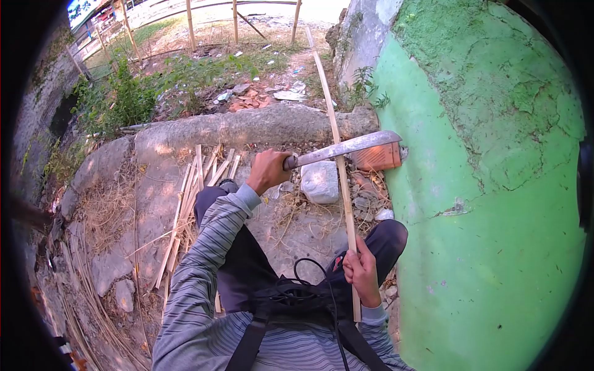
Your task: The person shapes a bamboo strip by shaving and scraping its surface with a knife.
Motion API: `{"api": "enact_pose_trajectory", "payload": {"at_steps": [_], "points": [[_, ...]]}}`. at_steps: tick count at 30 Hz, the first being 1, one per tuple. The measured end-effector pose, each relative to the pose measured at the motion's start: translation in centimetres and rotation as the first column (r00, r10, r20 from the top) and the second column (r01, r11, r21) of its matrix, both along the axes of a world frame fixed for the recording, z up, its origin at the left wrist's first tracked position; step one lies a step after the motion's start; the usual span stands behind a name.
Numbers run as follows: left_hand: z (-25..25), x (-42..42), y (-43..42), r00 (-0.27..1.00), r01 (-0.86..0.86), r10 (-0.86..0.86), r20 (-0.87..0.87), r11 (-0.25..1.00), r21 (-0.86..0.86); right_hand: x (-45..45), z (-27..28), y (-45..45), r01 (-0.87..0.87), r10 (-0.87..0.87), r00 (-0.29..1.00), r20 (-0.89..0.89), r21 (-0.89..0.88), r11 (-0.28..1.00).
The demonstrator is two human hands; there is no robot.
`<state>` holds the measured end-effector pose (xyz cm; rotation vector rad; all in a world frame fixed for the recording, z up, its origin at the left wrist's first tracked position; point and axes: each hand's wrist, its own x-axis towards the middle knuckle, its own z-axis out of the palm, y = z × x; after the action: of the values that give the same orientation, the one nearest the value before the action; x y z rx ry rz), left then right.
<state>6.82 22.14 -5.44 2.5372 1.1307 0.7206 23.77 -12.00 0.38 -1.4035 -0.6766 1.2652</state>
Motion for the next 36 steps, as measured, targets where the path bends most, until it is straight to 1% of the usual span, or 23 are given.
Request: {"api": "enact_pose_trajectory", "payload": {"at_steps": [4, 6, 7, 9, 10, 12, 13, 15, 16, 17, 18, 20, 22, 23, 24, 25, 26, 29, 31, 32, 34, 35, 36], "points": [[-0.8, 0.1, -0.2, 0.998, 0.056, -0.057, 0.031, 0.998, 0.018, 0.0, 0.5, 0.1, 0.000, 0.001, 1.000, -0.009, 0.003, 1.000], [-0.6, 0.1, 0.8, 0.999, -0.028, 0.027, 0.045, 0.999, 0.020, -0.2, 0.7, -0.2, -0.005, 0.005, 1.000, -0.010, 0.000, 1.000], [-0.5, 0.0, 1.2, 0.998, -0.026, 0.025, 0.050, 0.999, 0.028, -0.2, 0.6, -0.7, -0.003, 0.003, 1.000, -0.020, -0.009, 1.000], [0.3, -0.1, 1.8, 0.999, -0.016, 0.018, -0.047, 0.999, 0.035, 0.0, 0.4, -1.4, 0.001, -0.001, 1.000, -0.024, -0.004, 1.000], [0.7, 0.0, 1.5, 0.999, -0.017, 0.019, -0.045, 0.999, 0.048, 0.2, 0.0, -1.5, -0.012, 0.012, 1.000, -0.024, -0.003, 1.000], [0.8, 0.2, -0.2, 1.000, -0.017, 0.017, -0.002, 1.000, -0.004, 0.5, -0.1, -1.0, -0.021, 0.021, 0.999, -0.024, 0.009, 1.000], [0.5, 0.3, -0.6, 1.000, -0.004, 0.004, -0.029, 1.000, 0.018, 0.7, -0.1, -0.7, -0.010, 0.010, 0.999, -0.037, -0.001, 1.000], [0.2, 0.6, -0.2, 1.000, -0.009, 0.009, -0.026, 1.000, 0.029, 0.6, 0.0, -0.7, 0.004, -0.004, 0.998, -0.055, -0.010, 1.000], [0.1, 0.5, -0.1, 0.999, -0.023, 0.024, -0.021, 0.999, 0.030, 0.4, 0.2, -0.9, -0.008, 0.007, 0.998, -0.064, -0.014, 1.000], [0.2, 0.4, 0.7, 0.996, -0.082, 0.081, -0.047, 0.996, -0.031, 0.3, 0.3, -1.3, -0.019, 0.018, 0.997, -0.072, -0.020, 1.000], [-0.1, 0.2, 2.1, 0.996, -0.081, 0.080, -0.045, 0.996, -0.028, 0.2, 0.4, -1.8, -0.018, 0.016, 0.997, -0.070, -0.016, 1.000], [-1.7, -0.4, 4.6, 0.971, -0.238, 0.237, -0.026, 0.971, -0.011, -0.1, 0.5, -3.2, -0.089, 0.083, 0.991, -0.101, -0.050, 0.995], [-0.2, -1.1, 3.6, 0.976, -0.211, 0.212, -0.049, 0.977, 0.012, 0.0, -0.3, -3.3, -0.079, 0.076, 0.995, -0.072, -0.051, 0.996], [0.3, -1.1, 2.7, 0.986, -0.152, 0.153, -0.062, 0.988, 0.012, -0.1, -0.7, -3.2, -0.078, 0.076, 0.996, -0.040, -0.048, 0.996], [0.7, -0.9, 2.0, 0.993, -0.091, 0.092, -0.076, 0.996, 0.014, 0.0, -0.9, -2.8, -0.073, 0.071, 0.996, -0.055, -0.046, 0.996], [-0.1, -0.5, 1.0, 0.997, -0.055, 0.059, -0.055, 0.997, 0.060, 0.4, -0.9, -2.1, -0.068, 0.064, 0.995, -0.082, -0.050, 0.996], [-0.4, -0.3, -0.4, 0.998, -0.024, 0.025, -0.060, 1.000, 0.018, 0.7, -0.8, -1.7, -0.061, 0.055, 0.993, -0.108, -0.055, 0.997], [-2.0, -0.2, -1.5, 0.991, 0.034, -0.035, -0.130, 0.999, -0.011, 1.3, -1.4, -1.7, -0.070, 0.062, 0.990, -0.129, -0.054, 0.996], [-2.2, -0.5, -1.0, 0.975, -0.044, 0.032, -0.218, 0.998, -0.049, 1.2, -1.8, -2.5, -0.088, 0.075, 0.985, -0.158, -0.075, 0.993], [-2.5, -0.7, -0.7, 0.974, -0.049, 0.034, -0.226, 0.997, -0.061, 1.0, -2.0, -3.0, -0.090, 0.074, 0.986, -0.147, -0.107, 0.990], [-5.2, -1.4, 0.3, 0.955, -0.135, 0.117, -0.272, 0.990, -0.048, 1.1, -2.6, -4.0, -0.099, 0.077, 0.987, -0.143, -0.155, 0.983], [-6.9, -1.7, 0.5, 0.948, -0.158, 0.120, -0.295, 0.982, -0.108, 1.6, -3.5, -4.0, -0.133, 0.087, 0.964, -0.251, -0.171, 0.976], [-8.1, -2.0, 0.1, 0.946, -0.164, 0.123, -0.300, 0.980, -0.116, 2.0, -4.4, -3.8, -0.166, 0.094, 0.931, -0.353, -0.179, 0.970]]}}
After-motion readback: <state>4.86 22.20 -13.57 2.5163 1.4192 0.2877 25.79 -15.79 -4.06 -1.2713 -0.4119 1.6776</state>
